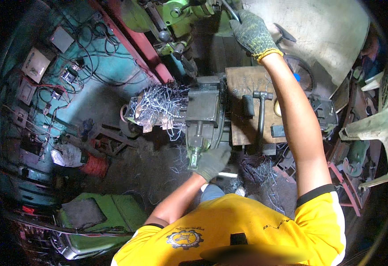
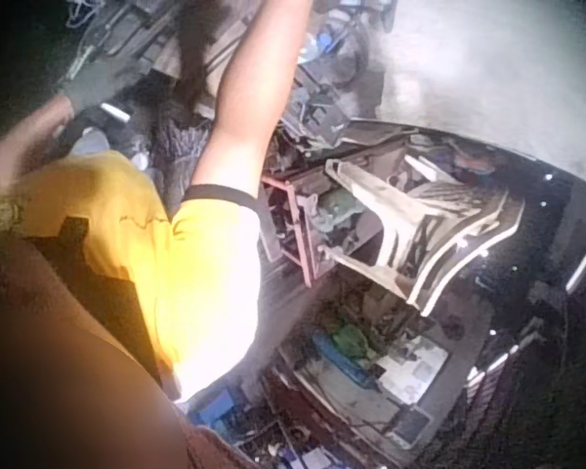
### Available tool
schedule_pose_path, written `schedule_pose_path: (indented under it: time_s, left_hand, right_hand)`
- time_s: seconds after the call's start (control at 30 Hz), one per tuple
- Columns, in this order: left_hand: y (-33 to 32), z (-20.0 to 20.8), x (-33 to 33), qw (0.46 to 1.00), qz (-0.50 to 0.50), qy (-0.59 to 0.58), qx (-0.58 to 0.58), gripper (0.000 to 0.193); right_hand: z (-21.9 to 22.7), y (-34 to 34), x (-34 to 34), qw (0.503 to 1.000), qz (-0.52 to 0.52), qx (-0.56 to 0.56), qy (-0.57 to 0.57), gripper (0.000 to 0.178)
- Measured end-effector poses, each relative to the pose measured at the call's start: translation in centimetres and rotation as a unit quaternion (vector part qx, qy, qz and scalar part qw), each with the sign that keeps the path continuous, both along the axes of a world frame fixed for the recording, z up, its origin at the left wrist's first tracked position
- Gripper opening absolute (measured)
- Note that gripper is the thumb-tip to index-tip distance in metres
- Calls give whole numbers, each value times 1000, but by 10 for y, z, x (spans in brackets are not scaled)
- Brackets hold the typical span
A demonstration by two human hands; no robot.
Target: The person secures a metal bar in a bench vise, drills a hole using a drill press, applies liquid from a bottle, and repeats the cycle with another metal bar. They remove the drilled bars and place them into a bucket.
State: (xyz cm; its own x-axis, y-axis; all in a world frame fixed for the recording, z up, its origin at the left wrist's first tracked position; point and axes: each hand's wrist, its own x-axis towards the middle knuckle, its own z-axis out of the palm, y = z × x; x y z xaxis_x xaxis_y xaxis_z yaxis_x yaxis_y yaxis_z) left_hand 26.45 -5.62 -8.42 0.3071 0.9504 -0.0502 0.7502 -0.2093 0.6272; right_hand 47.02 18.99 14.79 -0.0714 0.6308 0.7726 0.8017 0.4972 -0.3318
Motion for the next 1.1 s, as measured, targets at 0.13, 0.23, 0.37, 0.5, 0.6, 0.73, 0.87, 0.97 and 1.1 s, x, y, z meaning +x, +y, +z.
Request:
schedule_pose_path:
  time_s: [0.13,0.23,0.37,0.5,0.6,0.73,0.87,0.97,1.1]
  left_hand:
    - [89,135,-11,865,-50,-38,498,44]
    - [168,242,-8,674,-14,-14,738,48]
    - [227,288,20,599,-1,-11,801,28]
    - [237,277,22,730,-46,184,657,32]
    - [238,275,16,761,-42,216,610,34]
    - [234,280,6,686,-124,419,582,19]
    - [226,283,4,770,-95,336,534,14]
    - [220,289,4,715,-128,227,649,22]
    - [213,302,4,700,-111,217,672,27]
  right_hand:
    - [-1,1,-2,996,25,-47,65,37]
    - [-2,1,-5,999,-12,-31,35,28]
    - [1,0,-6,998,-17,-29,47,28]
    - [8,-1,-7,997,-4,-57,57,29]
    - [9,-5,-7,997,-11,-38,64,30]
    - [9,-7,-7,997,-4,-45,61,29]
    - [12,-3,-9,996,-28,-37,77,28]
    - [11,-1,-10,998,-35,-16,52,28]
    - [7,-4,-8,997,-28,-25,61,26]
